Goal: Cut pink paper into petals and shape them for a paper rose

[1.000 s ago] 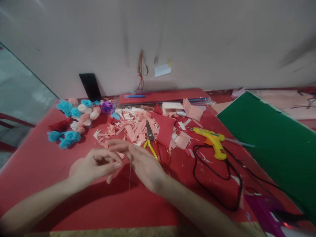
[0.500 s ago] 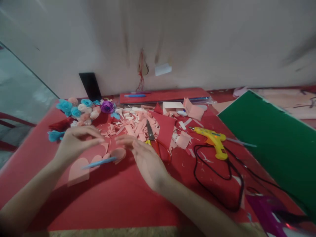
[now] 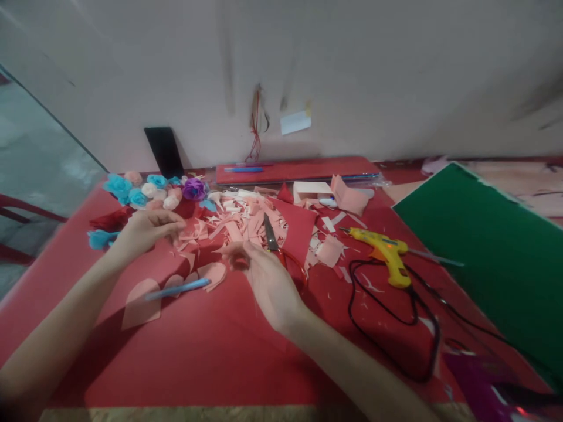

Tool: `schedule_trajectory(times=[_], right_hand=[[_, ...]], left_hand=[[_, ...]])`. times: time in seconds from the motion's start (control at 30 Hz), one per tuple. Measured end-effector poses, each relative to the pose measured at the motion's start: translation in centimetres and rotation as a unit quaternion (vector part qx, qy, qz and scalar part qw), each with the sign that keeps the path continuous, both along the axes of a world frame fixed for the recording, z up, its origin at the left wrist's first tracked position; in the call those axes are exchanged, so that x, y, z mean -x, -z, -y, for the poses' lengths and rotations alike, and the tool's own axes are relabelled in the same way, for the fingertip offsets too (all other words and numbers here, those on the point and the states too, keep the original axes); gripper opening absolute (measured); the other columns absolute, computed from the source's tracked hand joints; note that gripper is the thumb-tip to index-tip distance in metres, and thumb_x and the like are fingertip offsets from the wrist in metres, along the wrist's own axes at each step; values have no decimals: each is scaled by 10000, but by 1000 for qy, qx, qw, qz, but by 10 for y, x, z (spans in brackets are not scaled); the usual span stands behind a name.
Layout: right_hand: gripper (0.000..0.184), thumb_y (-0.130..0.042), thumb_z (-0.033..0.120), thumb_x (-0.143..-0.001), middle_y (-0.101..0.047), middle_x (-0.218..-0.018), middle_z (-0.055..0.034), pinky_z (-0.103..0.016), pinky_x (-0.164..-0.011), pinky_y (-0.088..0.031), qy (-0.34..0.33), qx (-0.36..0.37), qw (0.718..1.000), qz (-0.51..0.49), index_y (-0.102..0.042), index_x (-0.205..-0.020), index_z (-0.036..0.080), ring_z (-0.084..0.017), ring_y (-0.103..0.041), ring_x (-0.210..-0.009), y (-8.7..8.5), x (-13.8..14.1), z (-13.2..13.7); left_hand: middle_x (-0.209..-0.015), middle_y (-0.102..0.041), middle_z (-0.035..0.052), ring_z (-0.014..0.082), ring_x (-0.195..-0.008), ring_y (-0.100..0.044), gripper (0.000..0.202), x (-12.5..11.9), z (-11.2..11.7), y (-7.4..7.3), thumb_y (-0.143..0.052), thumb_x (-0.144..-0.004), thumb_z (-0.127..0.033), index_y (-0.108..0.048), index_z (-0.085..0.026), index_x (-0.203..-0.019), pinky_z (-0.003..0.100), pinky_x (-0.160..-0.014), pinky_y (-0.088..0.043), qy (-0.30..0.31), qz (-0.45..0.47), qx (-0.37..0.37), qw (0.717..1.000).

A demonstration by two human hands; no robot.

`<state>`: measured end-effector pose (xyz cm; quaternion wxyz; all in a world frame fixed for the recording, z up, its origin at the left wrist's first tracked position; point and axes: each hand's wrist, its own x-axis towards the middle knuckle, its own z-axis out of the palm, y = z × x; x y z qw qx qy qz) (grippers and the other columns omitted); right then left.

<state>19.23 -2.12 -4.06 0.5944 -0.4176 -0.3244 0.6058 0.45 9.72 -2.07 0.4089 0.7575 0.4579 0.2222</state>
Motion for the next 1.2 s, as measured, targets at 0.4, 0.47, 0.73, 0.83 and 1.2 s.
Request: schedule_trajectory(times=[0.4, 0.47, 0.73, 0.83, 1.2], right_hand=[[251, -459, 287, -820, -548, -570, 12, -211, -557, -370, -67, 2, 992, 103, -656, -705, 183, -86, -493, -550, 8, -3, -5], [252, -442, 280, -829, -544, -580, 18, -203, -562, -370, -65, -6, 990, 121, -648, -716, 189, -81, -498, -563, 8, -5, -5], [284, -398, 249, -825, -509, -507, 18, -200, -441, -328, -143, 0, 959, 243, -575, -625, 154, -77, -445, -439, 15, -3, -10], [312, -385, 224, -835, -497, -512, 18, -193, -421, -304, -165, -2, 941, 295, -531, -570, 149, -70, -422, -427, 20, 0, -9], [346, -324, 237, -884, -530, -566, 15, -180, -485, -353, -214, -39, 884, 414, -559, -652, 135, -67, -467, -483, 17, 4, -3]], left_hand=[[-599, -691, 33, 142, -535, -634, 89, -15, 1, 38, -660, -654, -213, -684, -128, -646, 196, -501, -498, 20, -5, -13, 1000], [-512, -660, 19, 121, -458, -599, 118, -16, 1, 43, -662, -662, -233, -679, -127, -613, 181, -456, -467, 22, -9, -26, 999], [-798, -715, 41, 152, -683, -651, 110, -19, -3, 56, -599, -714, -172, -700, -156, -752, 208, -601, -502, 29, 3, -75, 997], [-762, -719, 43, 150, -680, -663, 152, -19, -3, 58, -555, -729, -116, -695, -144, -781, 205, -607, -514, 32, 1, -66, 997], [-549, -647, 5, 105, -491, -580, 147, -18, 1, 67, -599, -740, -236, -675, -142, -656, 188, -487, -444, 59, -20, -123, 990]])
